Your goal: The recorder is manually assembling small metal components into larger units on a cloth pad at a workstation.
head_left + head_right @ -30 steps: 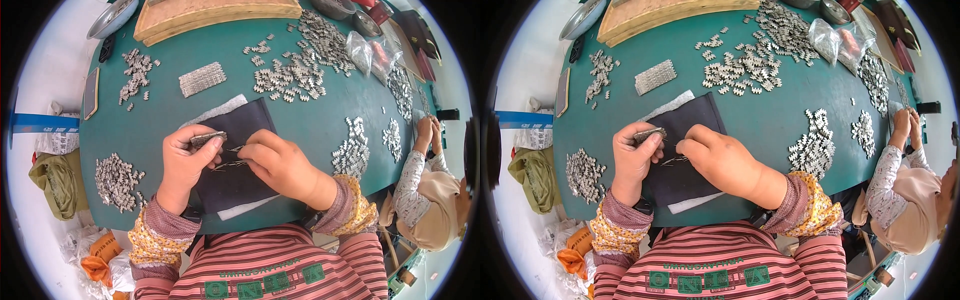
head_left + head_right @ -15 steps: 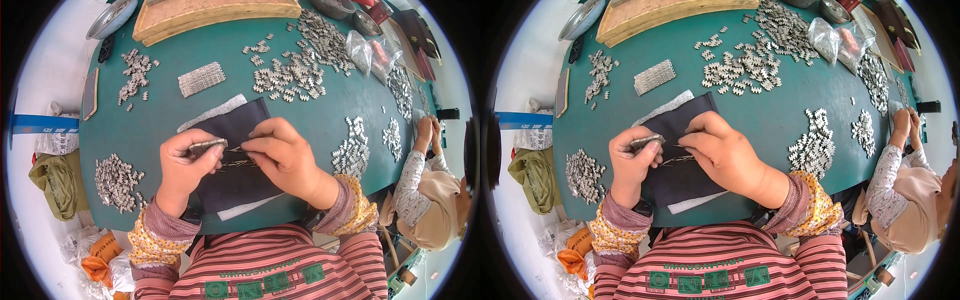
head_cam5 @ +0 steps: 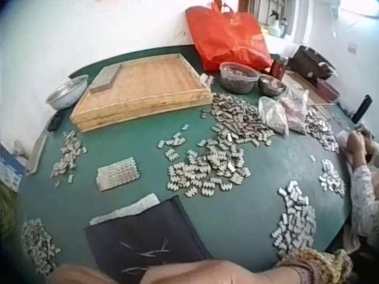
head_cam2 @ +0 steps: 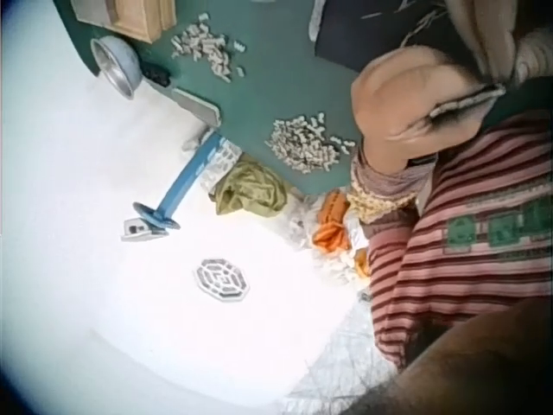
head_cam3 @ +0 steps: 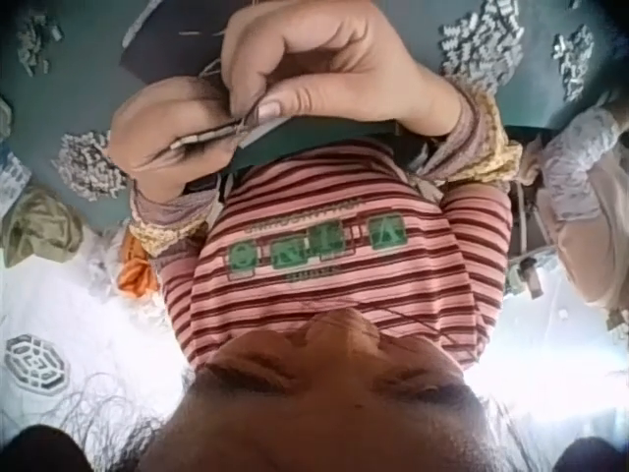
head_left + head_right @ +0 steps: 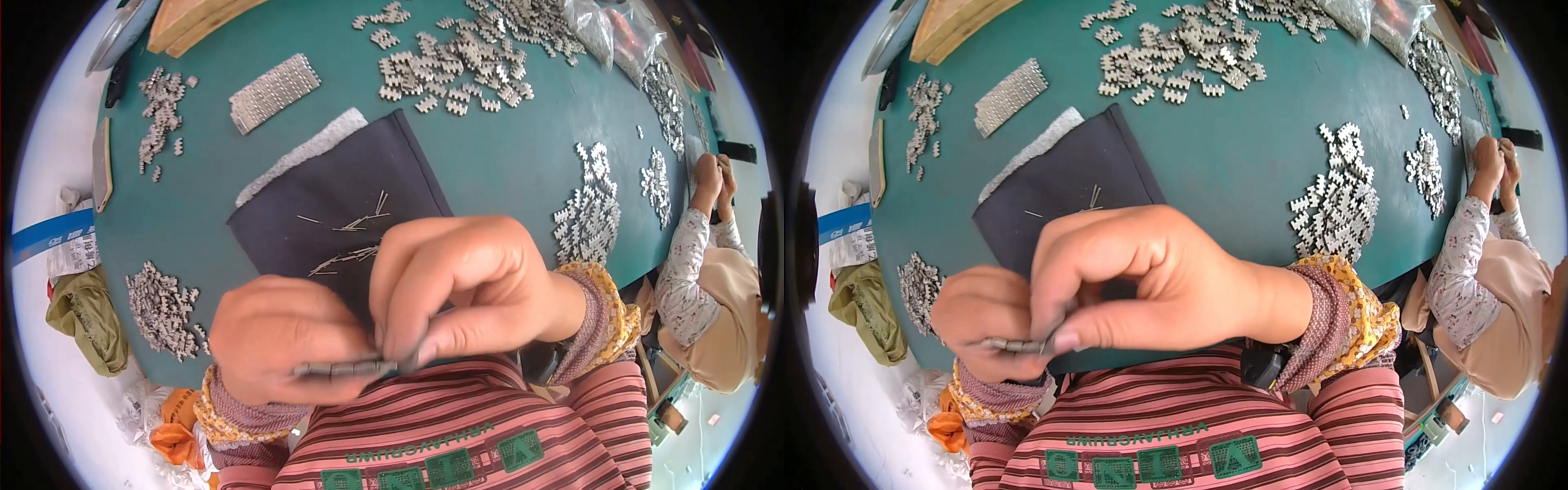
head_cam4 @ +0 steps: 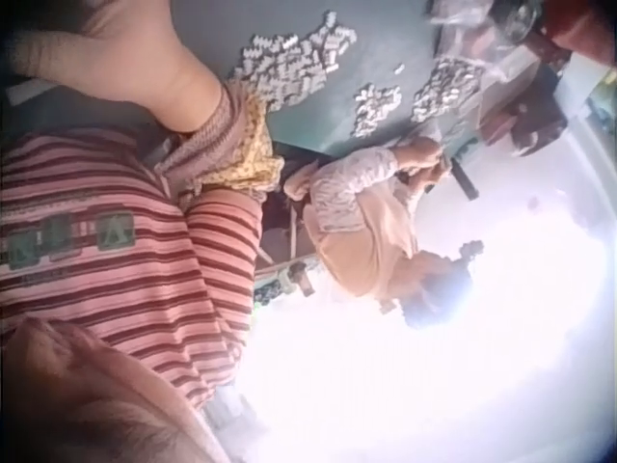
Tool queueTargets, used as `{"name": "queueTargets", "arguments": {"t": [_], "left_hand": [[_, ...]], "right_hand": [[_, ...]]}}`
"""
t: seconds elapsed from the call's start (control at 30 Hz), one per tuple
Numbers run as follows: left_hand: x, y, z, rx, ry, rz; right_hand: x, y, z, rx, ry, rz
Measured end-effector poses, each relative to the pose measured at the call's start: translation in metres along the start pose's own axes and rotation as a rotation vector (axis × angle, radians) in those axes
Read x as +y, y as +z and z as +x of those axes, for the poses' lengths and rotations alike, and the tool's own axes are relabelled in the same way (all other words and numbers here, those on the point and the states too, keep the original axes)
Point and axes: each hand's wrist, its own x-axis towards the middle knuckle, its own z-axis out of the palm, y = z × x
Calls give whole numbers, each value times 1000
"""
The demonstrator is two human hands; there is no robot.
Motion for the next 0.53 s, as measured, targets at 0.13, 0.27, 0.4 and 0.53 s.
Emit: {"name": "queueTargets", "arguments": {"t": [0.13,0.27,0.4,0.53], "left_hand": [[-4,-7,2,-151,176,-113],[-2,5,-2,-12,237,-163],[-1,5,-1,-10,240,-181],[-4,4,-2,-21,307,-144]], "right_hand": [[3,2,3,-93,-128,15],[1,4,3,-107,-161,-19],[0,3,2,-102,-148,-25],[-2,2,2,-114,-130,-31]]}}
